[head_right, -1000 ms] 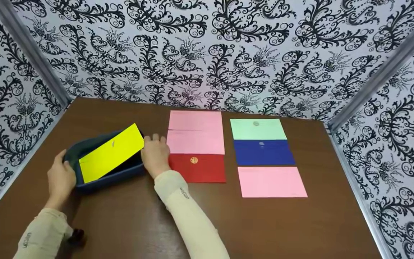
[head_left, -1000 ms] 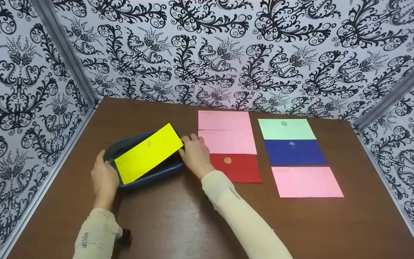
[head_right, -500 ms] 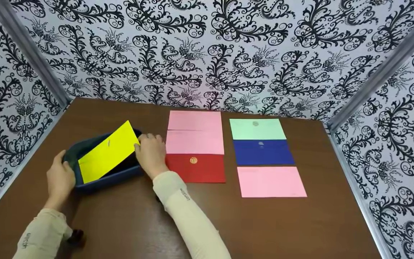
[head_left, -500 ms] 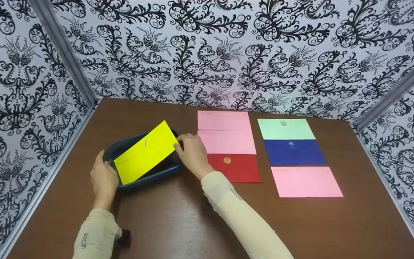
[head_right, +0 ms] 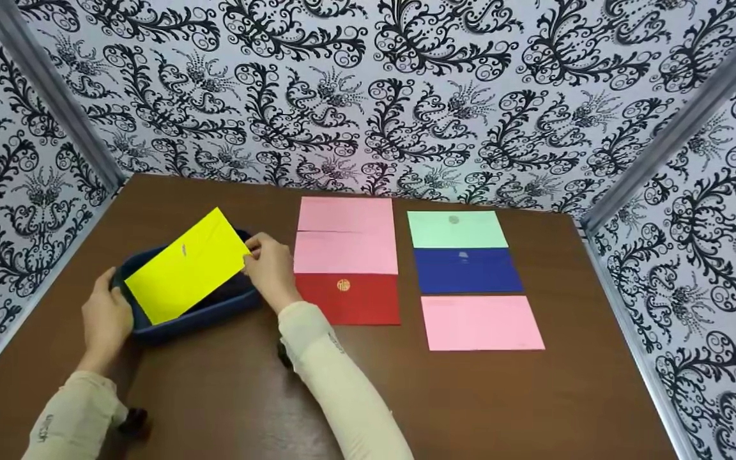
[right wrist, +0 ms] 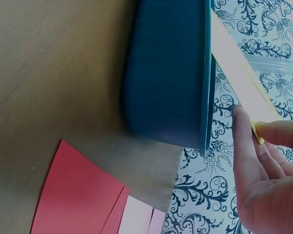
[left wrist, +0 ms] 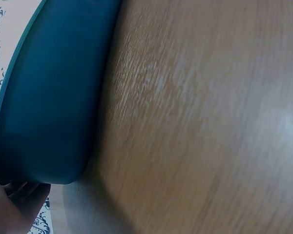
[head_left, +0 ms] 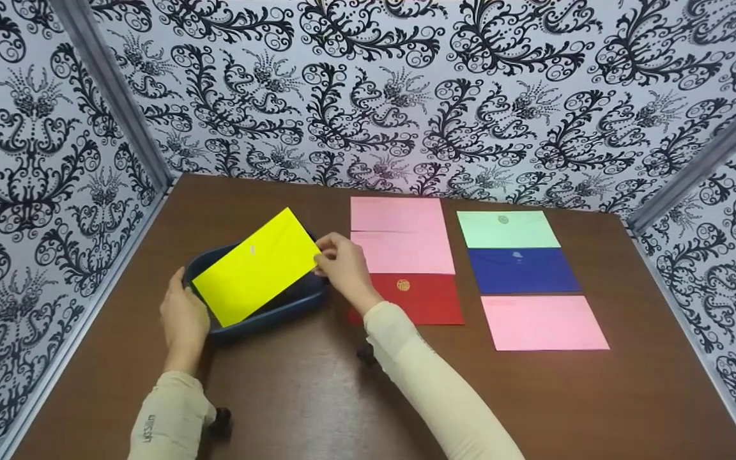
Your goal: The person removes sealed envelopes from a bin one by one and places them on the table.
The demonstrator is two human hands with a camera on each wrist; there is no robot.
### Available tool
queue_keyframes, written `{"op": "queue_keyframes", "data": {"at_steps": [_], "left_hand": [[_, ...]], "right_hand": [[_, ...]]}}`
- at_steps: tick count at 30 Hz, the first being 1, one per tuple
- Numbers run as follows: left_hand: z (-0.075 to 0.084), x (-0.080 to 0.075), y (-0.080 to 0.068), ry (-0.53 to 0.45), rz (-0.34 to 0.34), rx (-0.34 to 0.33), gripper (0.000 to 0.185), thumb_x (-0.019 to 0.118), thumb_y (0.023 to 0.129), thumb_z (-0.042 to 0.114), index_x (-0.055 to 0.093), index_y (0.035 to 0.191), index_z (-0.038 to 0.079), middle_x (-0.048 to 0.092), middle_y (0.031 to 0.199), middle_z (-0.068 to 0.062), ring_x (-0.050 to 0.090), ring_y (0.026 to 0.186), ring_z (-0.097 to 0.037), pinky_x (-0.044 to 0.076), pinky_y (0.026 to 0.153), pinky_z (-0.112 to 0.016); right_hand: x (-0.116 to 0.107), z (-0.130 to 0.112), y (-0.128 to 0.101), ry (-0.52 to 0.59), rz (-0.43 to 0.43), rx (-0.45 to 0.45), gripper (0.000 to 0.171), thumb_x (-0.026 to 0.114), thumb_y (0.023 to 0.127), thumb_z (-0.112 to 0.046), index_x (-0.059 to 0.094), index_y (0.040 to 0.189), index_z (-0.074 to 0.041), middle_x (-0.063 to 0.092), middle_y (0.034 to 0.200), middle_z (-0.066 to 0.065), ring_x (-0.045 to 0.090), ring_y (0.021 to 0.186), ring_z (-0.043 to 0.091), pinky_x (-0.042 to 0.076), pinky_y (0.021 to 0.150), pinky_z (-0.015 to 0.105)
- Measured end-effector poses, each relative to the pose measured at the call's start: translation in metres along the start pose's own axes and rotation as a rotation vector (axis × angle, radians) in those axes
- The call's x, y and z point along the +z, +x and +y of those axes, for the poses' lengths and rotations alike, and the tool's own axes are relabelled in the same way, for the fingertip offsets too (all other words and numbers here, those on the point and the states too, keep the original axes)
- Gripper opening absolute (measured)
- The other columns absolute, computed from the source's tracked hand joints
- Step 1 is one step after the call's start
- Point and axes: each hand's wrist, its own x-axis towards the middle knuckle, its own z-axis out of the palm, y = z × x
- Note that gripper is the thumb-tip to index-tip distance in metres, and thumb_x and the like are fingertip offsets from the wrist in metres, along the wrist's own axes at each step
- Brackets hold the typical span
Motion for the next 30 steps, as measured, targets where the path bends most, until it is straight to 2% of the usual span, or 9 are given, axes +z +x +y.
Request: {"op": "queue_keyframes", "data": {"at_steps": [8, 14, 21, 26, 30], "left_hand": [[-0.002, 0.000, 0.002, 0.013, 0.005, 0.031, 0.051, 0.024, 0.108, 0.010, 0.021, 0.159, 0.008, 0.034, 0.158, -0.025, 0.041, 0.137, -0.049, 0.036, 0.113, -0.061], [-0.003, 0.001, 0.002, 0.015, 0.035, 0.048, 0.051, 0.025, 0.107, 0.009, 0.024, 0.158, 0.006, 0.038, 0.155, -0.027, 0.044, 0.134, -0.050, 0.038, 0.110, -0.062], [-0.002, -0.001, 0.000, 0.011, 0.050, 0.053, 0.051, 0.025, 0.107, 0.009, 0.025, 0.157, 0.006, 0.037, 0.156, -0.027, 0.043, 0.135, -0.051, 0.037, 0.111, -0.062], [-0.001, 0.000, -0.001, 0.003, 0.051, 0.056, 0.050, 0.026, 0.107, 0.009, 0.026, 0.157, 0.006, 0.036, 0.157, -0.025, 0.041, 0.138, -0.048, 0.035, 0.114, -0.060], [-0.001, 0.002, -0.001, 0.000, 0.061, 0.055, 0.050, 0.026, 0.107, 0.008, 0.028, 0.156, 0.006, 0.037, 0.156, -0.026, 0.042, 0.137, -0.048, 0.036, 0.113, -0.060]], "right_hand": [[-0.011, -0.002, 0.007, 0.097, 0.046, 0.001, 0.020, 0.067, 0.092, 0.000, 0.064, 0.112, 0.002, 0.074, 0.100, 0.021, 0.074, 0.074, 0.022, 0.063, 0.070, 0.030], [-0.020, -0.003, 0.013, 0.238, 0.119, 0.026, 0.021, 0.065, 0.092, 0.003, 0.064, 0.112, 0.004, 0.074, 0.099, 0.024, 0.074, 0.071, 0.019, 0.062, 0.077, 0.042], [-0.027, -0.006, 0.020, 0.408, 0.173, 0.062, 0.021, 0.063, 0.092, 0.006, 0.062, 0.113, 0.006, 0.073, 0.098, 0.026, 0.073, 0.070, 0.019, 0.062, 0.072, 0.034], [-0.031, -0.007, 0.026, 0.509, 0.185, 0.125, 0.023, 0.062, 0.093, 0.005, 0.060, 0.116, 0.005, 0.072, 0.094, 0.020, 0.072, 0.070, 0.017, 0.059, 0.084, 0.042], [-0.033, -0.008, 0.032, 0.590, 0.195, 0.187, 0.026, 0.061, 0.094, 0.004, 0.059, 0.120, 0.005, 0.070, 0.091, 0.015, 0.071, 0.072, 0.016, 0.058, 0.089, 0.042]]}}
